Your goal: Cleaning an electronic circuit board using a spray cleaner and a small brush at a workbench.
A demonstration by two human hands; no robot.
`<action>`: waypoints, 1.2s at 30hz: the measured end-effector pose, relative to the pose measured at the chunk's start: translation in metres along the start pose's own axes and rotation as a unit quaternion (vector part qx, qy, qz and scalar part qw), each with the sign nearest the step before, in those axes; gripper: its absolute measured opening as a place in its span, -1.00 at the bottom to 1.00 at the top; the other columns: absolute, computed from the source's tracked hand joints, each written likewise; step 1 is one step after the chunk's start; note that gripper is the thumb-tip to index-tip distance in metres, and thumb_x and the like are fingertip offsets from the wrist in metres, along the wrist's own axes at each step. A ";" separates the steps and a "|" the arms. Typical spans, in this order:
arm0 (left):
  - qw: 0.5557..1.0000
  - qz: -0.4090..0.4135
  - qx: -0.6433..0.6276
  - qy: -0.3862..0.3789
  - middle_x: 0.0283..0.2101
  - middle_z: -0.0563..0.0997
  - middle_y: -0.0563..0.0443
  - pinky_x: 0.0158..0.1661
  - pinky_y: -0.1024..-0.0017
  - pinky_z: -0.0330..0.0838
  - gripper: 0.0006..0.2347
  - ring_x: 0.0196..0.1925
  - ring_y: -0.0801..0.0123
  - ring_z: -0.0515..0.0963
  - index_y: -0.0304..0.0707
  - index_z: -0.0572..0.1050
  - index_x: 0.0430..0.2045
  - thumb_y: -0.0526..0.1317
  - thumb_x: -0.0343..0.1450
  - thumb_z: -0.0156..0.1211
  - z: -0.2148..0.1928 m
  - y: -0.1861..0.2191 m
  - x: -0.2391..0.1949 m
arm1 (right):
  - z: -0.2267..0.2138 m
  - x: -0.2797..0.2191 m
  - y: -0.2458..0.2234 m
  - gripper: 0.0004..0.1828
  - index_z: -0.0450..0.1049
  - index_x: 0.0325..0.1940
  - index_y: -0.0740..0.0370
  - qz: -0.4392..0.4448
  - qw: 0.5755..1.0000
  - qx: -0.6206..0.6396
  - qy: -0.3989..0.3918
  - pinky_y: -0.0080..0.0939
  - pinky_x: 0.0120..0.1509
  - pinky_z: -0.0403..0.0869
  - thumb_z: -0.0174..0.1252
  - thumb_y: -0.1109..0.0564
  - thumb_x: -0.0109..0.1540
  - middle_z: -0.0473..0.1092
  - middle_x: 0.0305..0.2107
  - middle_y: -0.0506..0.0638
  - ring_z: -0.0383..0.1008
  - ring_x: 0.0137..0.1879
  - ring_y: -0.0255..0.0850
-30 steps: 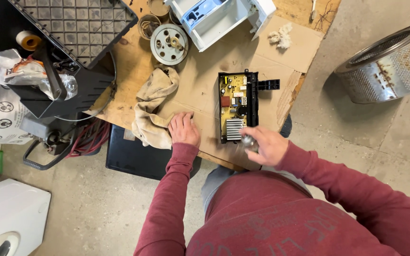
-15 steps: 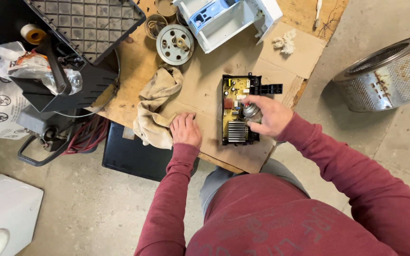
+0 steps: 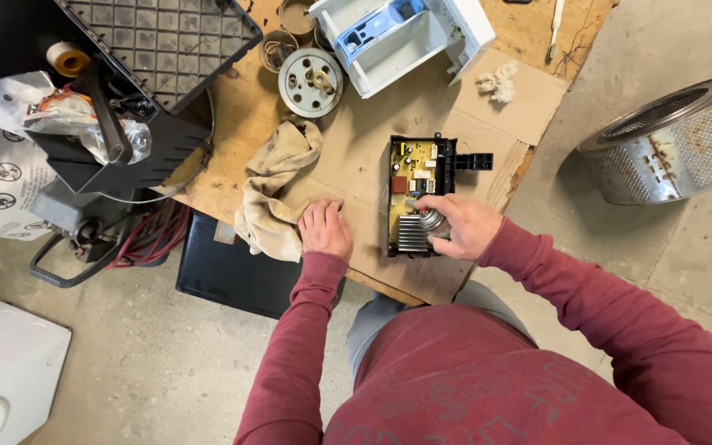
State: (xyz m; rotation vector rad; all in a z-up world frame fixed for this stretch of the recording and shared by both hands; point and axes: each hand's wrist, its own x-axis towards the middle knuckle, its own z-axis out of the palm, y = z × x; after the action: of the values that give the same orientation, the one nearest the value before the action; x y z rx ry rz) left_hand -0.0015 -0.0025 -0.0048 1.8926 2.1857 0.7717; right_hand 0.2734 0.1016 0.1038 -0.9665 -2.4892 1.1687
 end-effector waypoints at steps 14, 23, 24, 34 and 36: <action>1.000 -0.001 0.000 -0.003 0.03 0.53 -0.11 0.20 0.04 0.25 -0.74 0.17 0.00 0.45 -0.21 0.52 -0.03 -0.30 0.38 0.15 0.002 -0.003 -0.001 | -0.028 -0.030 0.037 -0.31 0.30 0.28 0.19 0.113 0.992 -0.010 0.051 -0.03 0.06 0.51 0.30 0.08 0.08 0.47 -0.17 0.20 0.54 -0.07 0.08; 1.000 -0.001 0.004 0.001 0.01 0.53 -0.10 0.21 0.03 0.26 -0.75 0.16 0.01 0.46 -0.22 0.51 -0.05 -0.31 0.39 0.14 -0.005 0.004 0.003 | -0.029 0.007 0.038 -0.33 0.26 0.29 0.23 0.125 0.986 0.051 0.099 -0.10 -0.07 0.53 0.28 0.10 0.12 0.46 -0.31 0.14 0.54 -0.23 -0.03; 1.000 -0.001 0.005 0.000 0.01 0.53 -0.10 0.21 0.03 0.26 -0.75 0.16 0.01 0.46 -0.22 0.51 -0.05 -0.31 0.39 0.14 -0.005 0.004 0.002 | -0.032 0.010 0.034 -0.33 0.26 0.29 0.23 0.126 0.986 0.053 0.099 -0.10 -0.07 0.53 0.28 0.10 0.12 0.46 -0.31 0.14 0.54 -0.23 -0.03; 1.000 -0.006 0.002 -0.007 0.01 0.53 -0.11 0.20 0.03 0.25 -0.75 0.15 0.00 0.45 -0.22 0.52 -0.05 -0.31 0.38 0.14 -0.004 0.003 0.003 | -0.026 0.006 0.038 -0.29 0.25 0.32 0.17 0.159 0.983 0.043 0.084 -0.05 -0.28 0.44 0.30 0.11 0.11 0.37 -0.51 0.15 0.39 -0.49 -0.07; 1.000 -0.008 0.004 -0.009 0.01 0.53 -0.11 0.20 0.03 0.25 -0.74 0.15 0.00 0.45 -0.22 0.51 -0.05 -0.31 0.38 0.14 -0.004 0.003 0.003 | -0.022 0.003 0.043 -0.30 0.25 0.31 0.18 0.151 0.983 0.036 0.098 -0.05 -0.27 0.44 0.30 0.11 0.11 0.37 -0.48 0.15 0.40 -0.49 -0.06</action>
State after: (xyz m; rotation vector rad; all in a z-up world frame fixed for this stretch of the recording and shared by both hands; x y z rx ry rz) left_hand -0.0007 -0.0009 0.0005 1.8759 2.1924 0.7412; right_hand 0.3008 0.1367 0.0857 -1.4028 -2.1837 1.1724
